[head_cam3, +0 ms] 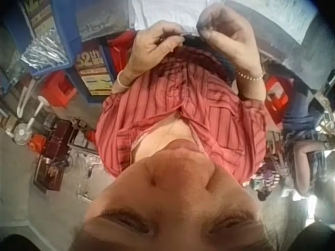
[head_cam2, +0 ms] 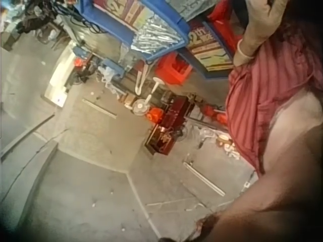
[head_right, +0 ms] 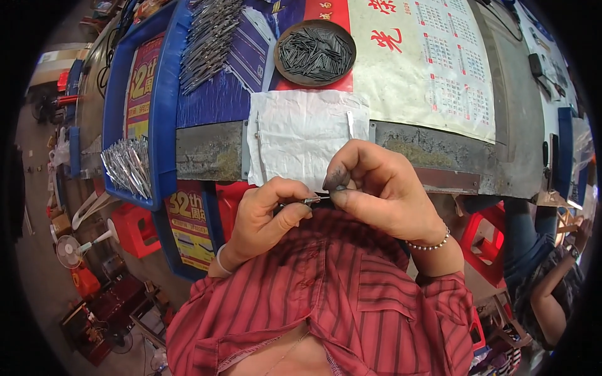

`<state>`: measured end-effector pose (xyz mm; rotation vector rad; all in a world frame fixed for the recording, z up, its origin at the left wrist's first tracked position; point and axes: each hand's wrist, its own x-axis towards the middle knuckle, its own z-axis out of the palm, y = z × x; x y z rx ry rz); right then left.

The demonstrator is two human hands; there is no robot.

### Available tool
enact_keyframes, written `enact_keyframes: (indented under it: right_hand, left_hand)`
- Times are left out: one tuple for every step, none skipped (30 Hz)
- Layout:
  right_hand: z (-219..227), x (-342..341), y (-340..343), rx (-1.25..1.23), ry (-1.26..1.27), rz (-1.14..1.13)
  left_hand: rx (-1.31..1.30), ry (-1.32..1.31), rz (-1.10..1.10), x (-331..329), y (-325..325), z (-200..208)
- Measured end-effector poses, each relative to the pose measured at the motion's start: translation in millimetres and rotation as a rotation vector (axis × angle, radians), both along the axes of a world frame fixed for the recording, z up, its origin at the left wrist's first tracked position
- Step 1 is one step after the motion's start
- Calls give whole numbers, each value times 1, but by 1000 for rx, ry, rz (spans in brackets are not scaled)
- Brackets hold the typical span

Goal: Assembling small metal hardware components manually at a workbench.

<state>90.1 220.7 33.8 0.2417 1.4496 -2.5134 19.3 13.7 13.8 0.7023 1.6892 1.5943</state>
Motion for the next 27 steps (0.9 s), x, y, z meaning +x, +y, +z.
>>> enact_keyframes:
  right_hand:
    - [0,0,0,-1,-1,0]
    - [1,-1,0,-2,-21,8]
    - [2,-1,0,-2,-40,16]
    - [0,-2,0,-3,-42,16]
    - [-2,-2,-1,43,-14,16]
    - [-3,-1,-1,88,15,16]
    - [-3,-1,0,87,12,15]
    - [-3,0,1,130,-6,45]
    - [-2,0,1,173,-25,76]
    - [-1,0,1,172,-29,77]
    - [0,0,-1,242,-56,97]
    - [0,0,-2,312,-83,118]
    - [-1,1,-1,310,-86,121]
    - [-1,2,0,417,-19,192]
    - [-2,2,1,522,49,263]
    - [-3,2,1,551,100,263]
    - [-4,4,0,551,96,263]
    - [-4,6,-2,468,34,205]
    - [-4,8,-4,385,-27,147]
    - [-1,7,-6,298,-111,90]
    - [3,6,-8,210,-195,33]
    - [-4,10,-9,343,-94,1]
    - [-6,11,-7,342,-95,3]
    - [-7,13,-6,424,-53,1]
    - [-8,14,-5,505,-11,-1]
    - [-10,14,-7,503,-9,0]
    - [-12,15,-9,592,44,-27]
  left_hand:
    - [-1,-1,0,0,0,0]
    - [-6,20,0,-1,0,1]
    - [-11,41,-1,-1,0,1]
    - [-11,39,-1,-1,-1,0]
    - [-11,93,-10,-2,-1,-2]
    - [-11,146,-19,-3,-2,-3]
    - [-11,143,-20,-4,-1,-4]
    - [-1,281,-18,-4,1,-4]
    - [8,418,-17,-4,1,-5]
    - [7,413,-17,-4,1,-6]
    - [0,492,-30,-4,1,-8]
    - [-7,571,-43,-4,0,-10]
    - [-9,567,-41,-4,0,-11]
    - [0,627,-74,-4,0,-13]
    - [9,687,-108,-4,-1,-13]
    - [6,684,-104,-4,-1,-13]
    - [14,682,-111,-4,0,-13]
    - [22,680,-117,-4,0,-12]
    - [23,678,-117,-3,0,-12]
    - [20,696,-72,-2,1,-13]
    - [18,714,-26,-2,1,-13]
    - [16,714,-24,-2,1,-11]
    - [5,728,-3,-2,2,-9]
    - [-6,741,18,-2,2,-7]
    - [-7,740,19,-3,3,-7]
    - [-32,764,4,-3,3,-6]
    - [-56,788,-11,-2,2,-6]
